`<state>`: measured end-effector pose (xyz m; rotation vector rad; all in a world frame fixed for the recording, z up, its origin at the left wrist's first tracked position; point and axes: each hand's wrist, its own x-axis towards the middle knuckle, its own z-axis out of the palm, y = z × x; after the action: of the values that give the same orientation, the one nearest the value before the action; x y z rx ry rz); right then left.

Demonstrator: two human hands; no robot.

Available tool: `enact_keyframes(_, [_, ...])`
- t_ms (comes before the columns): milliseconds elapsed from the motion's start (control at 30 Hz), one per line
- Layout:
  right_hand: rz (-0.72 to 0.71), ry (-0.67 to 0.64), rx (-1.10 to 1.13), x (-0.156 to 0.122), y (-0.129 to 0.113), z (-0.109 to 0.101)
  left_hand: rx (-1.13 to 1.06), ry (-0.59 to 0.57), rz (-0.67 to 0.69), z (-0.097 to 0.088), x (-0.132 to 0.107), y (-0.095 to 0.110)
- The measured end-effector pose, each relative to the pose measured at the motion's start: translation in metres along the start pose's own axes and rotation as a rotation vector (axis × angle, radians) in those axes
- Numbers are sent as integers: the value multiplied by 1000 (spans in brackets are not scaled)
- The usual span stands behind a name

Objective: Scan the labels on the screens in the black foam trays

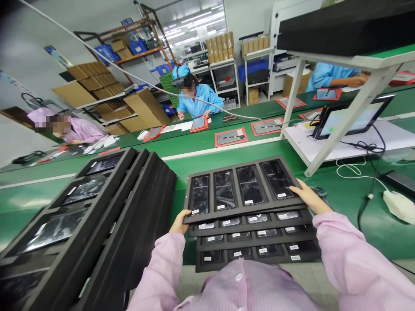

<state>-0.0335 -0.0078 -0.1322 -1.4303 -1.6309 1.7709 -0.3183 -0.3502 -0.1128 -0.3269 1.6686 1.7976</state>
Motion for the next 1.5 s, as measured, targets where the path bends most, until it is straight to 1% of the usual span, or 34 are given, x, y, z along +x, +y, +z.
enact_keyframes(133, [15,-2,6,-8,-3,-2,-36,-9,16,-8,-4,-12])
enact_keyframes(300, [129,-47,36,-19,-8,-6,-60,-37,39,-18,-9,-29])
enact_keyframes(400, [155,-36,50,-17,-7,-8,-65,-51,40,-24,-9,-35])
enact_keyframes(533, [149,-9,55,-12,2,-11,-71,-56,21,-25,-6,-34])
enact_keyframes(667, [140,26,53,-12,7,-13,-103,-19,3,-18,-7,-33])
enact_keyframes(800, [165,22,93,-26,1,-9,-136,32,-12,-13,-14,-33])
enact_keyframes(867, [188,16,114,-35,-2,-9,-150,55,0,-13,-19,-33])
enact_keyframes(933, [214,14,132,-42,-2,-11,-163,51,16,-15,-26,-36])
enact_keyframes(1067, [268,-6,177,-44,13,-22,-147,44,18,-21,-37,-47])
enact_keyframes(1167, [266,-27,206,-41,25,-28,-123,75,-10,-26,-38,-53])
enact_keyframes(1233, [259,-22,224,-41,28,-29,-123,81,-23,-27,-37,-53])
enact_keyframes(1333, [252,-4,257,-45,24,-24,-137,65,-2,-27,-35,-47])
enact_keyframes(1500, [254,57,280,-49,7,-16,-137,22,23,-21,-26,-37])
